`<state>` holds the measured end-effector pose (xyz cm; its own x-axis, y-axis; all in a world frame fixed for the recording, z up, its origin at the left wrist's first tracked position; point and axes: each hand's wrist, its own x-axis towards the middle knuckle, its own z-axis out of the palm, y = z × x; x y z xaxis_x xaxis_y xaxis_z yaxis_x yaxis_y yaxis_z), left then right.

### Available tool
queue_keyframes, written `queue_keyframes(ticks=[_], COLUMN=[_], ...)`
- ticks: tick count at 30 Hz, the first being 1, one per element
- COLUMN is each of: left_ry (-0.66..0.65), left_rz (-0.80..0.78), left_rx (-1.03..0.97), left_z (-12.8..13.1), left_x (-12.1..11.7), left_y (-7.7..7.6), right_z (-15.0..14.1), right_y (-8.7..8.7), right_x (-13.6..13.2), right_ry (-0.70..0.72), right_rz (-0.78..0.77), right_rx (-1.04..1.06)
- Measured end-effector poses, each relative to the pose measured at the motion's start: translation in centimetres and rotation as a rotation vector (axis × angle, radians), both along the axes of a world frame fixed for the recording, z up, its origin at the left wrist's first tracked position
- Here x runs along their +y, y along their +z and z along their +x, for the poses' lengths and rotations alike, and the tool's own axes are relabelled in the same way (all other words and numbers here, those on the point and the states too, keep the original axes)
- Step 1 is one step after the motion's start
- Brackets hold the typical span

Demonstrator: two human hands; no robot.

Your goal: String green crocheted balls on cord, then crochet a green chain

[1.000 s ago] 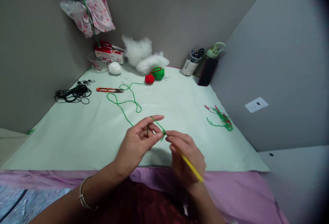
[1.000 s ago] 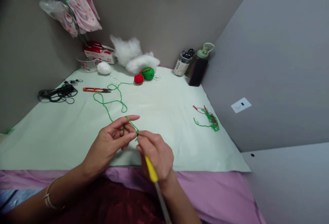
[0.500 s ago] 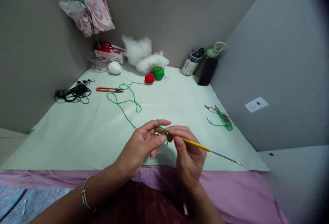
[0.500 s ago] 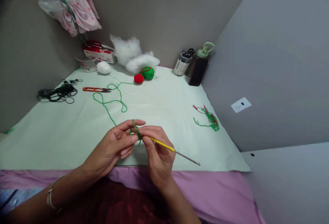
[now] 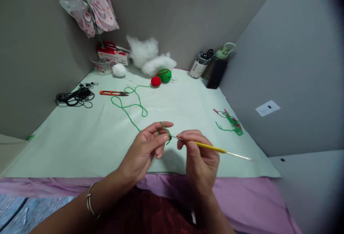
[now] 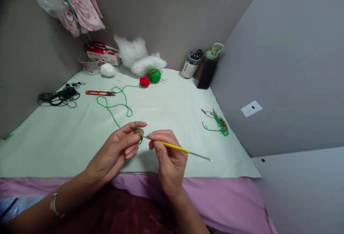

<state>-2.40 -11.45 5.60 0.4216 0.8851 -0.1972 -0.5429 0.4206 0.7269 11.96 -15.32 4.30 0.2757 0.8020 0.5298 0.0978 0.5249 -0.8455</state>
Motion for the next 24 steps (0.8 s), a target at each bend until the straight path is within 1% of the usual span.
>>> queue_keyframes(ticks=[2, 4, 6, 8, 10, 11, 13, 16, 18, 19, 20, 21, 22, 24], left_ry=[-0.009, -0.050, -0.100, -0.143, -0.168, -0.162, -0.118, -0.045, -0.046, -0.071, -0.103, -0.133, -0.153, -0.153], left_rz=[0.054, 0.062, 0.038, 0.005, -0.018, -0.020, 0.004, 0.047, 0.028, -0.001, -0.037, -0.073, -0.102, -0.121], left_rx=[0.058, 0.071, 0.050, 0.023, 0.009, 0.010, 0.034, 0.070, 0.039, 0.011, -0.019, -0.046, -0.066, -0.083], left_z=[0.2, 0.2, 0.0, -0.3, -0.5, -0.5, -0.5, -0.2, 0.0, 0.0, -0.1, -0.1, -0.2, -0.4], left_x=[-0.3, -0.4, -0.3, -0.2, 0.0, 0.0, -0.1, -0.3, -0.4, -0.4, -0.4, -0.3, -0.2, 0.0], left_y=[0.0, 0.0, 0.0, 0.0, 0.1, 0.2, 0.3, 0.2, 0.1, 0.0, -0.1, -0.1, -0.2, -0.2], right_z=[0.0, 0.1, 0.3, 0.6, 0.8, 0.9, 1.0, 0.9, 0.8, 0.7, 0.6, 0.6, 0.5, 0.5], right_y=[-0.2, -0.5, -0.6, -0.5, -0.3, -0.2, -0.2, -0.7, -1.2, -1.3, -1.4, -1.4, -1.3, -1.0], right_x=[0.2, 0.5, 0.7, 0.8, 0.7, 0.5, 0.1, -0.6, -0.8, -0.9, -0.8, -0.8, -0.7, -0.3], right_ry=[0.034, 0.046, 0.101, 0.185, 0.217, 0.198, 0.108, -0.075, -0.184, -0.222, -0.238, -0.234, -0.211, -0.123], right_rz=[-0.015, -0.041, -0.074, -0.100, -0.099, -0.088, -0.027, 0.135, 0.232, 0.255, 0.258, 0.238, 0.197, 0.095], right_rx=[-0.007, 0.028, 0.124, 0.201, 0.192, 0.144, -0.043, -0.481, -0.701, -0.739, -0.720, -0.646, -0.528, -0.234])
